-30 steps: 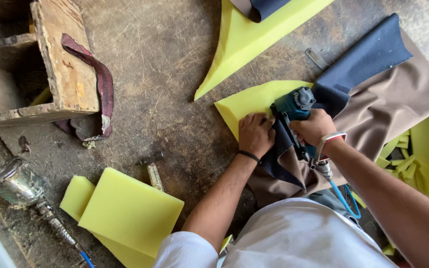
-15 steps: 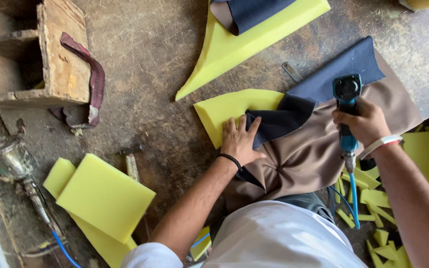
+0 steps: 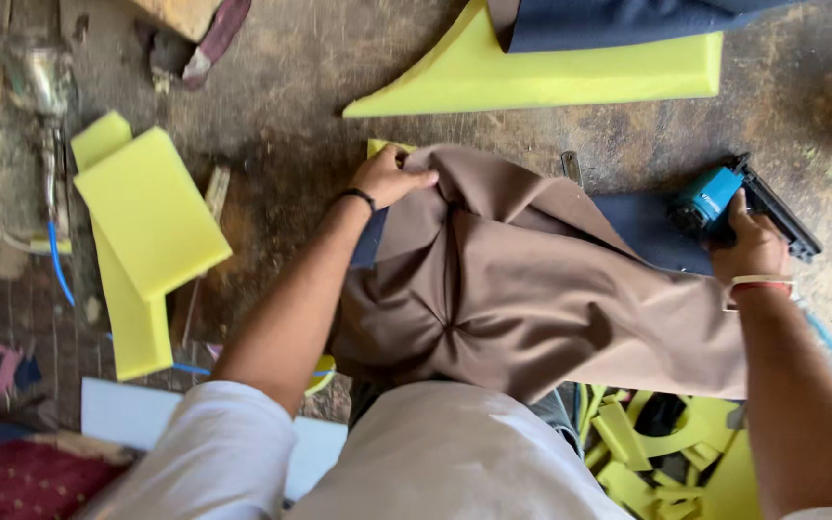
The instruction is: The person walks through a workshop, picks up a yellow foam ring, and places it on a table. They then stretch and staple a brown fabric over a yellow foam piece using a pneumatic staple gun, repeatedly folding and securing the fabric around the foam.
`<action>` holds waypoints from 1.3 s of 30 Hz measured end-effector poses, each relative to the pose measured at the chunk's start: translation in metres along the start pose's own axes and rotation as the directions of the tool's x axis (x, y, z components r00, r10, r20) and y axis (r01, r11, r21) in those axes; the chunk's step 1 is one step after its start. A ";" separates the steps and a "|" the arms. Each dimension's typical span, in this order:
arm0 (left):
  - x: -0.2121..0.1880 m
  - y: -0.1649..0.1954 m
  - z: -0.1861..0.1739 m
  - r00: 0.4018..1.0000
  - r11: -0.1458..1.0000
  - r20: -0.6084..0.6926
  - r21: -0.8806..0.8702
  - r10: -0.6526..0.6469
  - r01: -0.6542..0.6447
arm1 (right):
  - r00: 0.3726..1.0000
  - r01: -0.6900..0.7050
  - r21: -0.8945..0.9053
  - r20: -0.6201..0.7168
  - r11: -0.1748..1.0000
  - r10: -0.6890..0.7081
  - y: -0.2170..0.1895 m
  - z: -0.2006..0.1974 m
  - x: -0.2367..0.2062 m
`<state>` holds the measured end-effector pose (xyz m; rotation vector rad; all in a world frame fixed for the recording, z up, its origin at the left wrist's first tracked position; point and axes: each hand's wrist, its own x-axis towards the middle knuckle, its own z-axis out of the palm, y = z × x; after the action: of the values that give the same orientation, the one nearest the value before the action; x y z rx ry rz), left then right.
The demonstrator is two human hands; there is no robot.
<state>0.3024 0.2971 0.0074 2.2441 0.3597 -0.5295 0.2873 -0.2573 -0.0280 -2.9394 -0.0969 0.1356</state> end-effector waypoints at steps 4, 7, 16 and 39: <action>-0.071 -0.003 0.001 0.972 0.887 0.092 0.435 -0.216 0.155 | 0.942 0.098 -0.066 -0.314 0.993 -0.114 -0.043 0.009 -0.008; -0.081 -0.012 0.016 0.992 0.867 0.023 0.490 -0.122 0.095 | 0.939 0.321 0.239 -0.207 0.916 -0.275 -0.131 0.012 -0.012; -0.036 -0.057 0.035 0.983 0.974 -0.180 -0.213 0.033 -0.071 | 0.812 0.078 0.142 0.566 0.987 -0.146 -0.274 0.002 0.047; -0.029 -0.060 0.035 0.960 0.982 0.265 0.186 -0.088 0.039 | 0.921 -0.048 -0.064 0.383 0.997 0.069 -0.295 0.034 -0.024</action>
<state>0.2432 0.3073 -0.0375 2.2956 0.2511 -0.9261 0.2435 0.0357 -0.0002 -2.9263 -0.0693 0.7319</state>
